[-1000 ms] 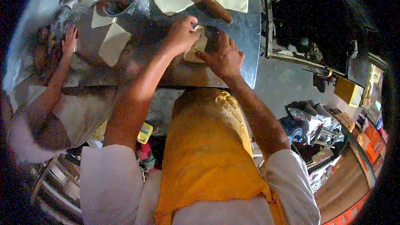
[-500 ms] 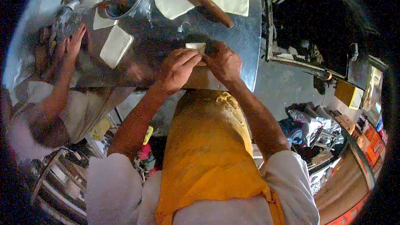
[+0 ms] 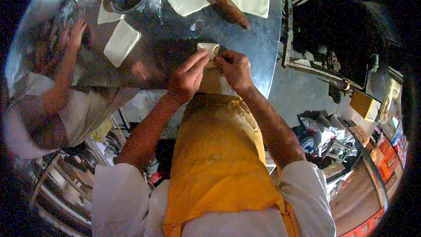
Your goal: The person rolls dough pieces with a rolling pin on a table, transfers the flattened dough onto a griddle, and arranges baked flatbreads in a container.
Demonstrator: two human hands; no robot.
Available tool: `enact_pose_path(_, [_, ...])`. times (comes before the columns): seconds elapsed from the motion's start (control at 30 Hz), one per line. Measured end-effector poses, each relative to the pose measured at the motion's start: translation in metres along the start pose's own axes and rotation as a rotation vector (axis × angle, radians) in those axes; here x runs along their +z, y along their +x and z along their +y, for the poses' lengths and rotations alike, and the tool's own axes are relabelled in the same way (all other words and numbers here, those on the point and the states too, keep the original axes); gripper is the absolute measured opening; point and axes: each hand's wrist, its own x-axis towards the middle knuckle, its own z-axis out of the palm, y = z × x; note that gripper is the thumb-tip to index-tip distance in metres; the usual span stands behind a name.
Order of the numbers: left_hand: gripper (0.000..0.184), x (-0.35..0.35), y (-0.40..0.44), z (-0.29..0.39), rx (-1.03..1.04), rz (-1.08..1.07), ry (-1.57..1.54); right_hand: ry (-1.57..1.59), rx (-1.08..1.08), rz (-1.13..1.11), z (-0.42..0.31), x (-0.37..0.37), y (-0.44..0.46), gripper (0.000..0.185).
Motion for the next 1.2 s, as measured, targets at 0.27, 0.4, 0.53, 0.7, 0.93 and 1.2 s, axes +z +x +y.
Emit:
enact_pose_path(0.27, [0.036,0.009,0.005,0.007,0.129,-0.089,0.332,-0.206,-0.067,-0.014,0.015,-0.005,0.023,0.020])
enact_pose_path(0.4, [0.041,0.022,0.005,0.007,0.146,-0.087,0.346,0.052,-0.069,-0.103,0.024,-0.035,0.027,0.026])
enact_pose_path(0.53, [0.044,0.032,0.004,0.003,0.215,-0.066,0.319,-0.187,-0.112,-0.007,0.022,-0.028,0.034,0.030])
enact_pose_path(0.7, [0.047,0.025,0.002,0.017,0.144,-0.265,0.346,-0.340,-0.025,-0.077,0.011,-0.035,0.035,0.031])
enact_pose_path(0.93, [0.035,0.034,0.007,0.000,-0.686,0.430,-0.538,-0.710,-0.523,0.303,-0.006,-0.068,0.054,0.026])
enact_pose_path(1.2, [0.065,0.044,0.013,0.012,-0.354,0.232,0.408,-0.614,-0.450,0.070,-0.024,-0.069,0.084,0.050])
